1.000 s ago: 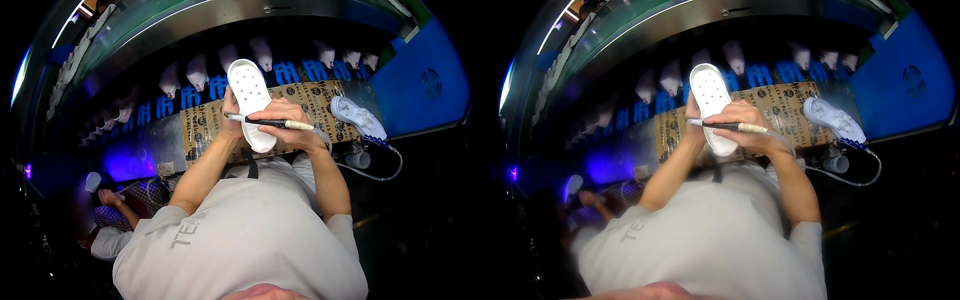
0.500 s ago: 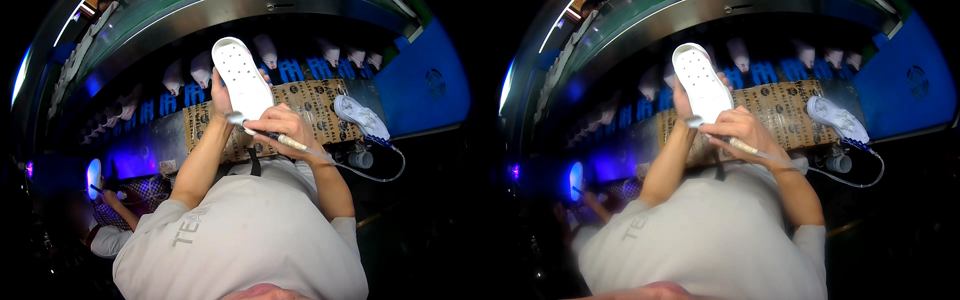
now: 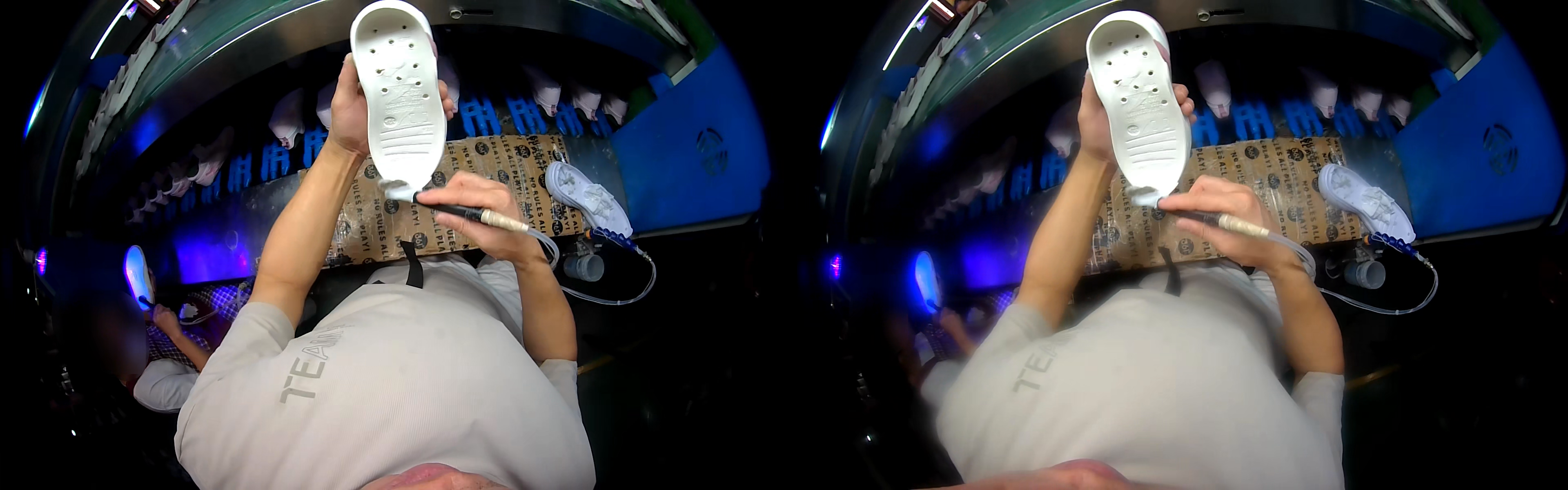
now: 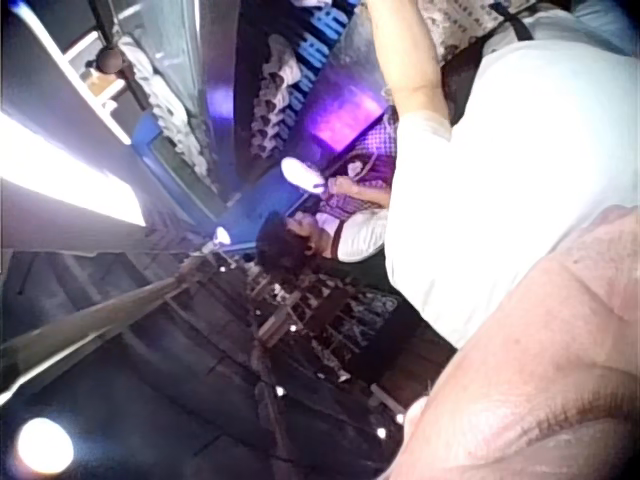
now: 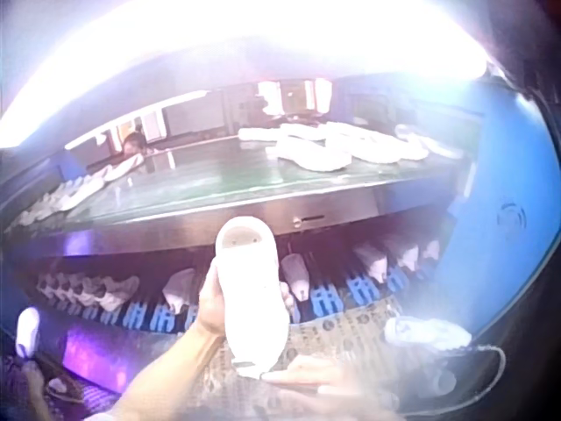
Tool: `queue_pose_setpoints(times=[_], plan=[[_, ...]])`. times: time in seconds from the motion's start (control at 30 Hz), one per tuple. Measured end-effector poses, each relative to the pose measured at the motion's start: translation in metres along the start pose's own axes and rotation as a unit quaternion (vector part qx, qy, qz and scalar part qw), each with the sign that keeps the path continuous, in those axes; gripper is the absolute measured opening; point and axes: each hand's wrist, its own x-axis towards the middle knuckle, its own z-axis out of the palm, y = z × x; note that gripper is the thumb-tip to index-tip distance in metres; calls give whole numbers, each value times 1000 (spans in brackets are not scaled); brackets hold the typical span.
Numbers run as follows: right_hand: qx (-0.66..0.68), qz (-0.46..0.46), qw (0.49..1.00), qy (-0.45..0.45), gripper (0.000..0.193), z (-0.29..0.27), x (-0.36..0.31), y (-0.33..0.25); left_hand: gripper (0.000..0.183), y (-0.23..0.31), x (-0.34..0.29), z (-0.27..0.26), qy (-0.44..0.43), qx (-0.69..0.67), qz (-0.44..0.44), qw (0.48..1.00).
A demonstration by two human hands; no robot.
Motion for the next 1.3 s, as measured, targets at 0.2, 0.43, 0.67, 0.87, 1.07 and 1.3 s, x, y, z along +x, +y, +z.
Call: queue_pose_setpoints(times=[0.2,0.43,0.67,0.87,1.07,1.3], plan=[[-34,37,996,76,29,-8,3,-9,72,16,17,11,9,212,-74,975],[-11,-17,998,51,31,-17,-1,-2,81,12,52,39,-4,502,-247,829],[-113,-30,993,-4,32,-22,0,-14,83,2,67,41,-49,572,-373,729],[-87,-44,993,-68,32,-30,-4,-12,80,4,63,36,-53,600,-406,688],[-209,-30,973,-95,34,-40,-5,-14,78,16,56,37,-50,591,-419,688],[-232,-29,967,-103,35,-54,-8,-24,81,30,46,34,-41,585,-423,691]])
